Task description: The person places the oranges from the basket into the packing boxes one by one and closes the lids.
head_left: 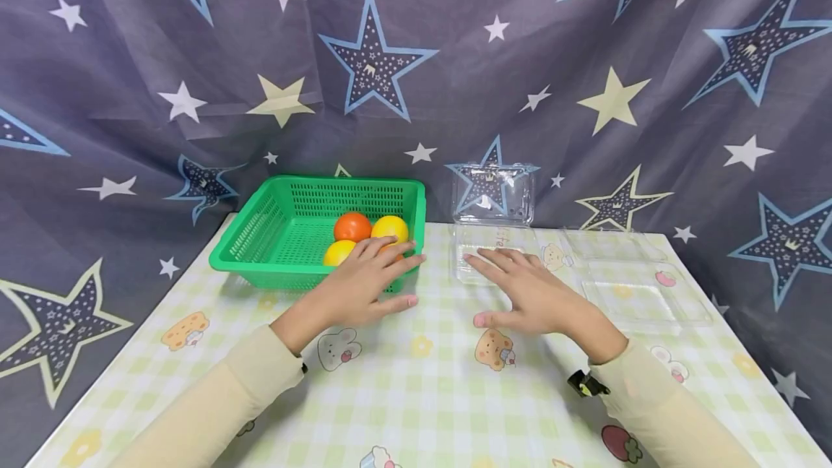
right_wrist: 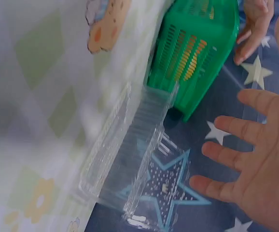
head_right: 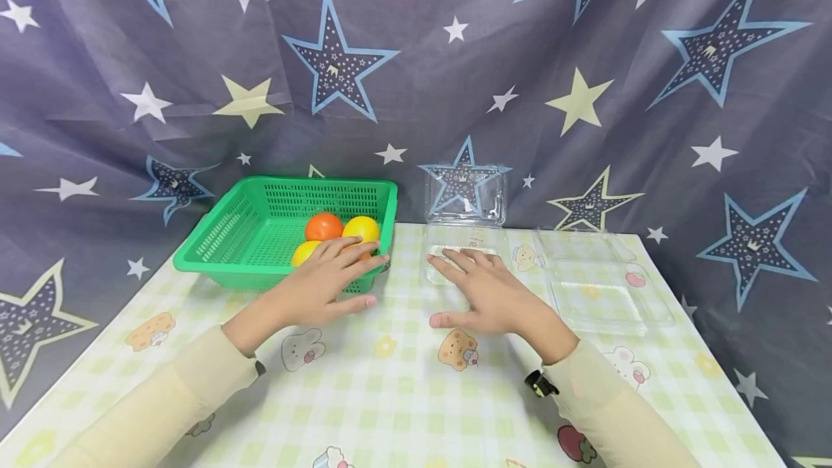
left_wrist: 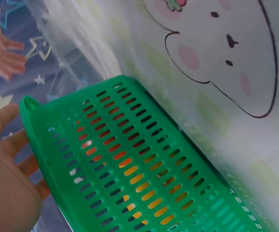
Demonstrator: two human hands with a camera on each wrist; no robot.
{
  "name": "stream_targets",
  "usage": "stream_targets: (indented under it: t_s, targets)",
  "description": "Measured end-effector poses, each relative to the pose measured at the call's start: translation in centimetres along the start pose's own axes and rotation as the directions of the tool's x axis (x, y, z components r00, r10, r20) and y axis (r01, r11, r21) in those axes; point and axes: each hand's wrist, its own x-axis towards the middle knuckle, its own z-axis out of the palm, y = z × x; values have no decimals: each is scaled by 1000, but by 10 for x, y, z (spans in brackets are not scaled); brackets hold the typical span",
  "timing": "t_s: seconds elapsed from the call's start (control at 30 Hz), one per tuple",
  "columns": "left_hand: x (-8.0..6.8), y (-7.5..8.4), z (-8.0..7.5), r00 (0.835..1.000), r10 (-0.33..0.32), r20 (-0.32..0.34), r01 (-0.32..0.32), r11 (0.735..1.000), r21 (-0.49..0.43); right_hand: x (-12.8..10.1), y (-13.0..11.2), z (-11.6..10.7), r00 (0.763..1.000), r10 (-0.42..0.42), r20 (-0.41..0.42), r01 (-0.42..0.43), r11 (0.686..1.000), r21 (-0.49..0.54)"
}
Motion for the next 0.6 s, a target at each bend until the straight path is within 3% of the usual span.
stream_targets:
  t_s: [0.33, 0.6]
  targets:
    - [4, -15, -7, 984, -171, -54, 165, 982, -96, 7, 26, -5, 989, 133, -69, -128, 989, 70]
    - [10, -33, -10, 945, -296, -140, 279, 952, -129, 15, 51, -4, 969, 223, -106, -206, 967, 152]
